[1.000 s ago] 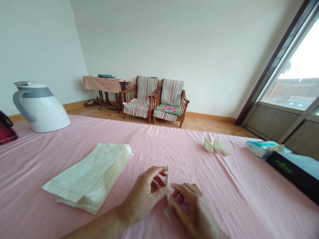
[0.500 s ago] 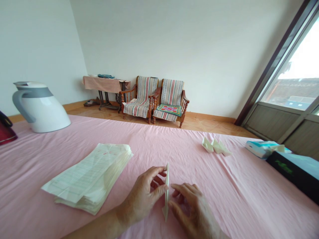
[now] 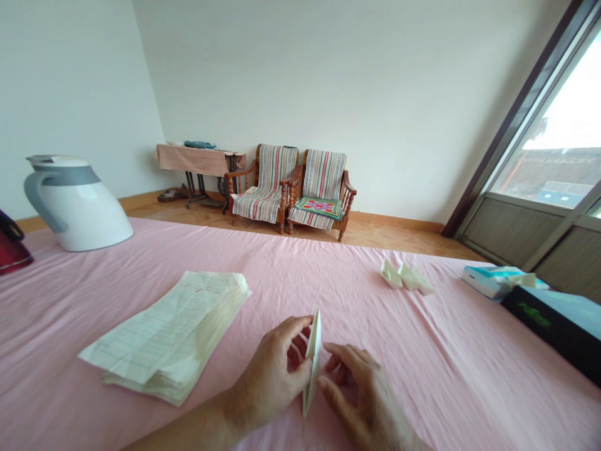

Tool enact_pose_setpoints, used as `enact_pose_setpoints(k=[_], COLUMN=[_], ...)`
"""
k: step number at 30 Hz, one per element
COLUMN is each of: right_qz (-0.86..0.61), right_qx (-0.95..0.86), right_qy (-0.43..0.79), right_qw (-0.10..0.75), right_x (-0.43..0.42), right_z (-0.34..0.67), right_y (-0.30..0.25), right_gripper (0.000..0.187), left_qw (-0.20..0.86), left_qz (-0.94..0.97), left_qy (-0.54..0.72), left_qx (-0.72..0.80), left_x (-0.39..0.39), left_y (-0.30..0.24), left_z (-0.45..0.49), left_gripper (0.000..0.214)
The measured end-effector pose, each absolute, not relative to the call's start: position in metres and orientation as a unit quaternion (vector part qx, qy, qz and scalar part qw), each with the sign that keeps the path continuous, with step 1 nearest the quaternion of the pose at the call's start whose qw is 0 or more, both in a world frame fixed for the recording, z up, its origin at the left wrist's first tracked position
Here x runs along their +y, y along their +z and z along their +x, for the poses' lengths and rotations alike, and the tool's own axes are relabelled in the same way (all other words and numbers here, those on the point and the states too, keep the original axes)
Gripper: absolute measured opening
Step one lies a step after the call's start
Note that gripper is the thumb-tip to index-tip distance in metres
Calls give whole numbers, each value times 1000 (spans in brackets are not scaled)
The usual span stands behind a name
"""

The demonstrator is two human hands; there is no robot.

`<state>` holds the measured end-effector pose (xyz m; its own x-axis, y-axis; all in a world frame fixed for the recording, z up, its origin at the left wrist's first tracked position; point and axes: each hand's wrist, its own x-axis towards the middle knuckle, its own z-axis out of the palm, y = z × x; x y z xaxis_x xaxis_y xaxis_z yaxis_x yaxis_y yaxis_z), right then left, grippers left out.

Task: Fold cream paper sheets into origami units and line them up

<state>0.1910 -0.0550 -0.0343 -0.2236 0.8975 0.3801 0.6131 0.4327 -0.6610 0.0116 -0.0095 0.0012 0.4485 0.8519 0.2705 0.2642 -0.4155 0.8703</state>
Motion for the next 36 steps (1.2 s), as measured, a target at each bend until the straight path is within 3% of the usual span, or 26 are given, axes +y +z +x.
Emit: enact_pose_setpoints(k=[10, 22, 29, 36], right_qz=[-495, -504, -526, -553], right_qx=[-727, -717, -708, -724], right_qy=[216, 235, 215, 98], right_qw=[424, 420, 420, 401], right_x=[-58, -57, -55, -49], right_z=[190, 184, 181, 188], right_y=[-28, -18, -21, -39], right_gripper=[45, 29, 12, 14], left_qw=[271, 257, 257, 257], left_qz=[803, 809, 789, 779], left_qy=[407, 414, 401, 374], left_qx=[342, 329, 389, 433], left_x=[-19, -23, -23, -17], left_y=[-11, -14, -17, -15], left_z=[14, 18, 18, 15], left_gripper=[55, 72, 61, 48])
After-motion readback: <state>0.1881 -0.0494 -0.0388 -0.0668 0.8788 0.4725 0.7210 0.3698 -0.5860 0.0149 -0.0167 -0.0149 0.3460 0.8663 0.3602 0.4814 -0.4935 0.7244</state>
